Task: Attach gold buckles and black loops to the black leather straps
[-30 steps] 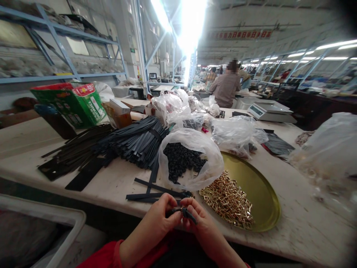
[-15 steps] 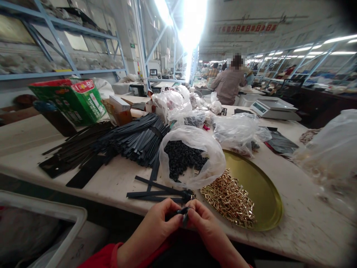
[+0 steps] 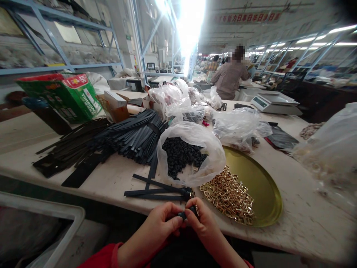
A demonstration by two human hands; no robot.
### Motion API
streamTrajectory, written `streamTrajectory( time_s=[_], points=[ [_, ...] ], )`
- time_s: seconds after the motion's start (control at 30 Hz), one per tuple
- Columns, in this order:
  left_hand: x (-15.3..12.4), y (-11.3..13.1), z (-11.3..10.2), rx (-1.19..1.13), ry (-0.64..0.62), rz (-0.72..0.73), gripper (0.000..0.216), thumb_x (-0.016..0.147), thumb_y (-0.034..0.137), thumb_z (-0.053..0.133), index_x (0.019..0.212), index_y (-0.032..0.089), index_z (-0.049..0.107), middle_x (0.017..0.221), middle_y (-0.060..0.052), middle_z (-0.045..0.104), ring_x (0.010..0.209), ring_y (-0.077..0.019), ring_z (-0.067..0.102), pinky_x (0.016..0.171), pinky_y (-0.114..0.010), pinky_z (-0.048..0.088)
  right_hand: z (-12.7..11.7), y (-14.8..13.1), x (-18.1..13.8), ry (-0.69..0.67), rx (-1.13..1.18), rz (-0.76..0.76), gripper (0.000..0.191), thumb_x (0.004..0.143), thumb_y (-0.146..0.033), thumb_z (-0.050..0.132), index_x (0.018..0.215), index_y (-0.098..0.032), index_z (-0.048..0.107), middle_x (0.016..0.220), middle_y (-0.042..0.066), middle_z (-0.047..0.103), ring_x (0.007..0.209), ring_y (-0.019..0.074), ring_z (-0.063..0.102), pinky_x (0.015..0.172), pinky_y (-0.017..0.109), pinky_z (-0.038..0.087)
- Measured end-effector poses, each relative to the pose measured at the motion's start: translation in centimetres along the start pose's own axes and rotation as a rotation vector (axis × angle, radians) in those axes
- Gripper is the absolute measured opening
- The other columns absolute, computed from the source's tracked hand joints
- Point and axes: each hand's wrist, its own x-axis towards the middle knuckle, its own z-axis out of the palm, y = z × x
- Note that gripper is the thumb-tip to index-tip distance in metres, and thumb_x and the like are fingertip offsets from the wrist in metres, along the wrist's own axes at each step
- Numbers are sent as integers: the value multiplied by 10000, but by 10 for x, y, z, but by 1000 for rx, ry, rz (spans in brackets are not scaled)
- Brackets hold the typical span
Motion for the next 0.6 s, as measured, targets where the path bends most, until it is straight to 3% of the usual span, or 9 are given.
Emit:
streamTrajectory(
  time_s=[0.17, 0.33, 0.43, 0.5, 0.6],
  points=[
    [-3, -1, 3, -58, -35, -20, 210, 717, 288, 543, 870, 148, 574, 754, 2, 609, 595, -104, 550, 582, -228, 417, -3, -2, -2, -18, 34, 47, 300, 784, -463, 549, 918, -200, 501, 606, -33, 549, 566, 126, 498, 527, 234, 362],
    [-4, -9, 5, -73, -55, -49, 149, 718, 224, 534, 844, 144, 529, 738, 6, 623, 599, -103, 573, 585, -224, 424, -4, -5, -11, -198, 241, 143, 358, 801, -492, 524, 987, -188, 486, 619, -38, 512, 537, 88, 416, 476, 198, 255],
    [-7, -11, 4, -116, -120, -77, 151, 704, 190, 528, 848, 152, 509, 731, 8, 626, 624, -107, 579, 588, -221, 428, -2, -2, -17, -230, 319, 191, 362, 805, -491, 519, 987, -183, 463, 583, -55, 481, 479, 66, 334, 449, 197, 181],
    [-10, -11, 3, -122, -170, -75, 202, 693, 169, 533, 893, 150, 515, 761, 3, 625, 644, -103, 576, 592, -212, 418, 0, 1, -20, -208, 317, 190, 378, 804, -507, 507, 992, -186, 440, 566, -65, 469, 469, 66, 319, 454, 199, 187],
    [-15, -10, 2, -133, -187, -50, 301, 689, 152, 528, 989, 147, 507, 792, -3, 610, 657, -98, 564, 612, -212, 416, 2, -1, -21, -178, 194, 117, 363, 821, -501, 476, 997, -186, 441, 594, -51, 492, 526, 91, 407, 518, 215, 289]
  ],
)
